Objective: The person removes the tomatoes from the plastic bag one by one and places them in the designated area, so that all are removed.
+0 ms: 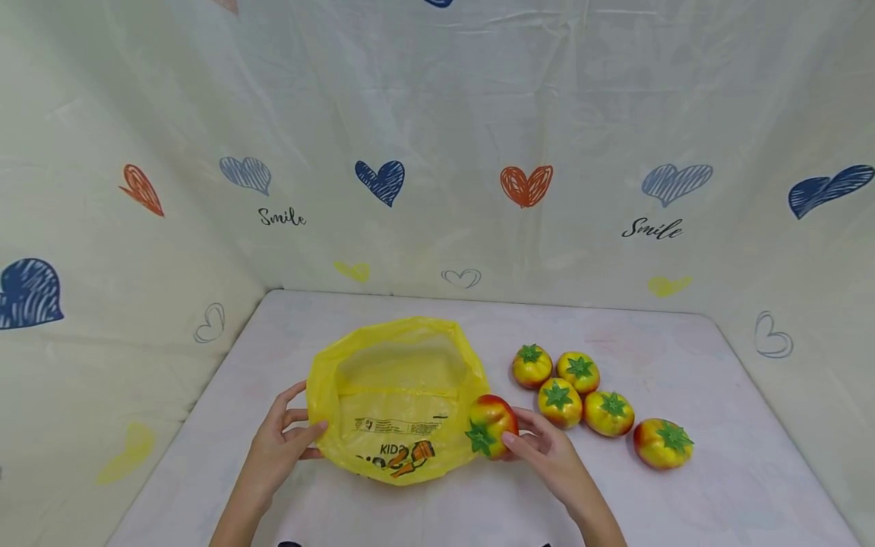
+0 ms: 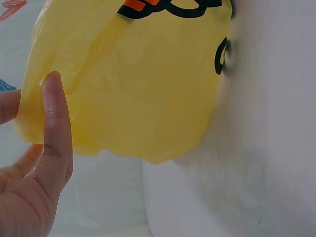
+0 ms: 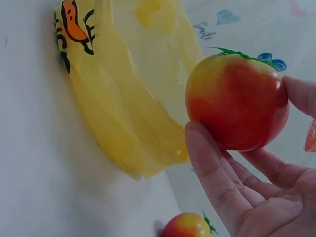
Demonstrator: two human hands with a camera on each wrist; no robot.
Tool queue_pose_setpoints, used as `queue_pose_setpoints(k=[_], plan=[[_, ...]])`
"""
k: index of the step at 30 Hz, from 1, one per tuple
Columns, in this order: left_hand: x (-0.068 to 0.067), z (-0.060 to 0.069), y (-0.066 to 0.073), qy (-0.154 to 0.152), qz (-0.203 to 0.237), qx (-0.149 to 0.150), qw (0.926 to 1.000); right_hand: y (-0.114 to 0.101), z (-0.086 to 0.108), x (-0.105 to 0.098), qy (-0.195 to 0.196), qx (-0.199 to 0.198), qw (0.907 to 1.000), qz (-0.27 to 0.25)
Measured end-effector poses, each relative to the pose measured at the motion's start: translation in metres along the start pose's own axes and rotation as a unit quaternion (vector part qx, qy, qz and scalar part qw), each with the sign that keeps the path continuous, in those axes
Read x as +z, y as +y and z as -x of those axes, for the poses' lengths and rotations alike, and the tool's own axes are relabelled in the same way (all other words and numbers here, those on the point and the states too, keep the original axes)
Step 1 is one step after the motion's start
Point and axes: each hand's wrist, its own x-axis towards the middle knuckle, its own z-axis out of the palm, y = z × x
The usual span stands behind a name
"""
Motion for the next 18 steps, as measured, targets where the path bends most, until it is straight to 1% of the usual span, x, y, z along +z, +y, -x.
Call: queue_pose_setpoints(k=[5,8,13,18], plan=[[-0.001,-0.001,-0.001,-0.002,0.002,-0.002,1.0000,0.006,0.004,-0.005,0.053,0.042,0.9977,0.005],[-0.001,0.000,-0.001,-0.002,0.003,0.000,1.0000,0.010,0.006,-0.008,0.076,0.058,0.9953,0.011],[-0.001,0.000,-0.001,-0.001,0.007,0.003,1.0000,0.018,0.008,-0.016,0.086,0.075,0.9934,0.001],[-0.001,0.000,0.000,-0.001,0.009,0.005,0.9999,0.026,0.012,-0.025,0.088,0.090,0.9921,0.000]])
